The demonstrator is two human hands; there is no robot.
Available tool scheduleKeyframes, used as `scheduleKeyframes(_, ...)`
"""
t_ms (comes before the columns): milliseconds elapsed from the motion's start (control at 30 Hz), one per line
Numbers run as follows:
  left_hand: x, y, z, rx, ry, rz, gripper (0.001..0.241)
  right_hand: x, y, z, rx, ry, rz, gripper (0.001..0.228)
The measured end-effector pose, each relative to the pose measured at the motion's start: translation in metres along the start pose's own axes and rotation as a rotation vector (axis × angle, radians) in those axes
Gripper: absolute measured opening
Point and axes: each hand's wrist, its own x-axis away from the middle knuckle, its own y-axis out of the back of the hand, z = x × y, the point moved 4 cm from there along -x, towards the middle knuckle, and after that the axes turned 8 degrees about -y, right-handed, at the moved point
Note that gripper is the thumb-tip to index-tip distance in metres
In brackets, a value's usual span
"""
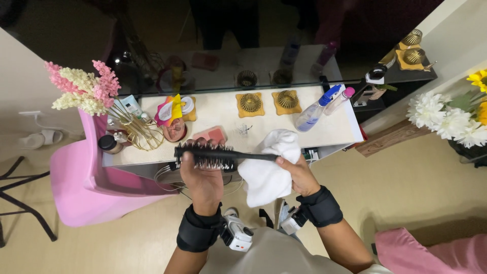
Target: The person cleans various items on a vanity table using a white cloth and a spray bottle. They wipe a small electronic device, a hairbrush, and a decorative wire flower holder. The person also sprays and wipes a bouquet of artificial flowers before placing them back into the holder.
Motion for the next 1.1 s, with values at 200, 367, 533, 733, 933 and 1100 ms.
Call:
scheduleKeyframes(200,0.004,-0.043,-0.017,0.090,-0.048,0.228,0.046,0.015,-0.007,0.008,-0.003,0.020,-0.007,0.065)
scheduleKeyframes(367,0.002,-0.014,0.003,-0.028,0.042,0.032,0.046,0.025,-0.018,0.019,0.023,0.183,-0.050,0.078)
scheduleKeyframes(533,0.012,-0.031,0.009,-0.254,0.179,0.007,0.041,0.032,-0.019,0.020,0.102,0.307,-0.062,0.078)
scheduleKeyframes(733,0.022,-0.017,0.007,-0.508,0.202,0.096,0.060,0.038,-0.016,0.003,0.123,0.283,-0.128,0.071)
scheduleKeyframes(933,0.024,-0.008,-0.005,-0.585,0.198,0.191,0.053,0.042,0.015,-0.048,0.604,0.296,-0.340,0.045)
scheduleKeyframes(1100,0.033,0.009,-0.001,-0.536,0.226,0.323,0.028,0.064,0.031,-0.051,0.064,0.296,-0.593,0.038)
